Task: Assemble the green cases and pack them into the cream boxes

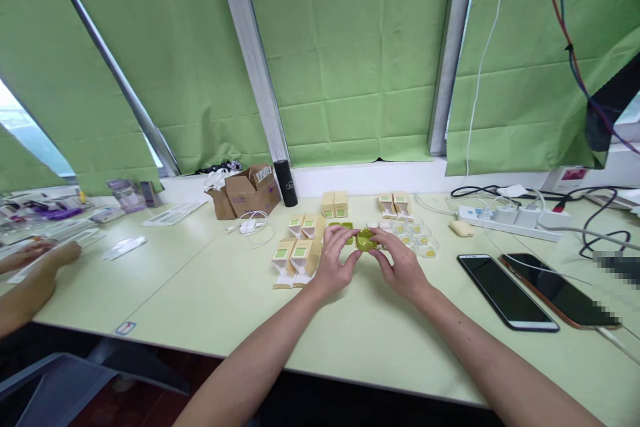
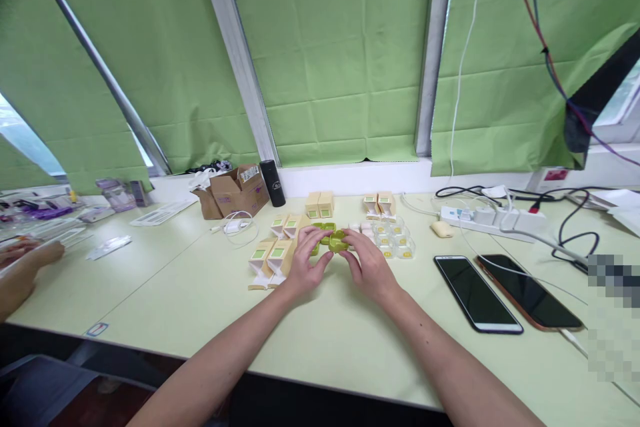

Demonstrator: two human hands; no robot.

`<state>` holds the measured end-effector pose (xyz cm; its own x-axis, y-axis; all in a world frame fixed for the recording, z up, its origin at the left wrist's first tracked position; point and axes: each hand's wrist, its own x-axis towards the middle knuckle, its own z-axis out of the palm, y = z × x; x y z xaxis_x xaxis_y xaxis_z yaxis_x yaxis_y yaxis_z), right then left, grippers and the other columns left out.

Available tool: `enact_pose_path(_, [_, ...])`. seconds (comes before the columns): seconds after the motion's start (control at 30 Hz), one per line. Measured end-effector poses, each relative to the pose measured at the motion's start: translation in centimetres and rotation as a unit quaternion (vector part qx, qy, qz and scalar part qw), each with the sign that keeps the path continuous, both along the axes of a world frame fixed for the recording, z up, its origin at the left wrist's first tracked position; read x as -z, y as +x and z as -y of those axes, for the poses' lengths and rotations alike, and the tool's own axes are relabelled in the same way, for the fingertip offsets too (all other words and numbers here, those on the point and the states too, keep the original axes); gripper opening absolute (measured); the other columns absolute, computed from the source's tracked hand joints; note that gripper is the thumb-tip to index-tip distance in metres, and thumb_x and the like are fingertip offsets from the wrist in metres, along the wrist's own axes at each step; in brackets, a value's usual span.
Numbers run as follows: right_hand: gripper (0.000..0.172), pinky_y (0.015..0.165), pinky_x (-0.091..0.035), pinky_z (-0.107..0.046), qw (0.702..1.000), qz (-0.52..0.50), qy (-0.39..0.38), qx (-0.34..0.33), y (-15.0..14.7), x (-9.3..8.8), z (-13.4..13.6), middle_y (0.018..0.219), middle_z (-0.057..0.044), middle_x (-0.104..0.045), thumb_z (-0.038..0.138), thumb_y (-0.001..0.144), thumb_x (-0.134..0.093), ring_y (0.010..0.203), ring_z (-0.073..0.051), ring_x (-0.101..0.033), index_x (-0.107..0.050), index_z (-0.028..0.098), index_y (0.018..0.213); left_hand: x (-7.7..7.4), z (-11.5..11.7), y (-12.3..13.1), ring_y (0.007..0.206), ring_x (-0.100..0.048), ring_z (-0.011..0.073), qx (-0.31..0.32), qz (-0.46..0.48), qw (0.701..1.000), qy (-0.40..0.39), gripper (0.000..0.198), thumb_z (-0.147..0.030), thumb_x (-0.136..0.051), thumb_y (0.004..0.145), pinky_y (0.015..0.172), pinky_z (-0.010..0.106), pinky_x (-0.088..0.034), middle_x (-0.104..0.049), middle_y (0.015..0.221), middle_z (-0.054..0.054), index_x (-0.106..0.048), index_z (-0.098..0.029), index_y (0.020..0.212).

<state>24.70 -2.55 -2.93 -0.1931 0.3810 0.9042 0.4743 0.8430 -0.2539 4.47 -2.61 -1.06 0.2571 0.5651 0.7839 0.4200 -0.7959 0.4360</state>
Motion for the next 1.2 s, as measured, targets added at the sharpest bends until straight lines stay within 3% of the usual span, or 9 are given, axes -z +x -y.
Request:
enact_pose_path(0.13, [0.027,0.084,-0.069,-0.043,0.999,-0.022,-0.028,-0.006,-0.13,-0.15,0.11,0.126,-0.013,-0.077,0.025,0.107,-0.056,0.099,-0.026,-0.079,-0.062,0.025,0.134,-0.03,-0.18,0.19,0.12,-0.056,0.0304,-0.015,0.019,1.0,-0.008,0.029,-0.027,-0.067,0.099,0.101,0.052,-0.055,-0.074,0.115,0.013,-0.071,-0.024,0.128])
enact_pose_path(0.43, [0.043,0.084,-0.067,-0.043,0.994,-0.052,-0.097,-0.029,-0.37,-0.39,0.89,0.122,-0.012,-0.073,0.025,0.103,-0.06,0.091,-0.024,-0.076,-0.054,0.025,0.146,0.36,-0.68,0.36,0.111,-0.066,0.026,-0.048,0.086,0.992,-0.074,0.014,-0.032,-0.076,0.094,0.098,0.043,-0.058,-0.067,0.107,0.009,-0.077,-0.021,0.102])
enact_pose_path(0.63, [0.042,0.079,-0.066,-0.042,0.995,-0.041,-0.084,-0.026,-0.48,-0.17,0.71,0.118,-0.011,-0.069,0.022,0.1,-0.062,0.084,-0.023,-0.071,-0.056,0.026,0.142,0.57,-0.87,0.41,0.099,-0.067,0.0221,-0.041,0.091,0.989,-0.109,0.02,-0.039,-0.073,0.096,0.085,0.036,-0.056,-0.064,0.104,0.009,-0.076,-0.019,0.095])
enact_pose_path(0.77, [0.036,0.078,-0.064,-0.043,0.991,-0.055,-0.114,-0.034,-0.41,-0.27,0.65,0.113,-0.01,-0.067,0.025,0.101,-0.062,0.085,-0.023,-0.069,-0.058,0.027,0.136,0.51,-0.72,0.49,0.098,-0.065,0.0219,-0.031,0.08,0.988,-0.127,0.028,-0.045,-0.067,0.1,0.085,0.036,-0.055,-0.062,0.105,0.01,-0.075,-0.018,0.095])
enact_pose_path(0.9, [0.034,0.079,-0.064,-0.044,0.984,-0.076,-0.153,-0.047,-0.44,-0.39,0.71,0.12,-0.011,-0.065,0.03,0.099,-0.065,0.092,-0.024,-0.069,-0.06,0.027,0.133,0.24,-0.4,0.21,0.115,-0.062,0.0278,-0.022,0.061,0.99,-0.121,0.03,-0.046,-0.061,0.103,0.099,0.043,-0.054,-0.064,0.112,0.012,-0.074,-0.02,0.109])
enact_pose_path(1.03, [0.032,0.08,-0.065,-0.043,0.973,-0.116,-0.188,-0.066,-0.54,-0.33,0.57,0.127,-0.012,-0.068,0.033,0.098,-0.068,0.097,-0.025,-0.071,-0.064,0.027,0.128,-0.09,-0.05,0.02,0.133,-0.05,0.0324,0.01,0.031,0.995,-0.093,0.043,-0.039,-0.072,0.097,0.112,0.051,-0.047,-0.067,0.128,0.013,-0.064,-0.024,0.136])
enact_pose_path(1.2, [0.033,0.081,-0.065,-0.044,0.968,-0.124,-0.205,-0.07,-0.42,-0.18,0.4,0.123,-0.011,-0.073,0.033,0.096,-0.07,0.093,-0.025,-0.072,-0.068,0.026,0.128,-0.14,0.07,0.38,0.138,-0.045,0.0326,0.024,0.019,0.994,-0.1,0.046,-0.031,-0.077,0.093,0.115,0.052,-0.046,-0.067,0.134,0.012,-0.065,-0.027,0.137])
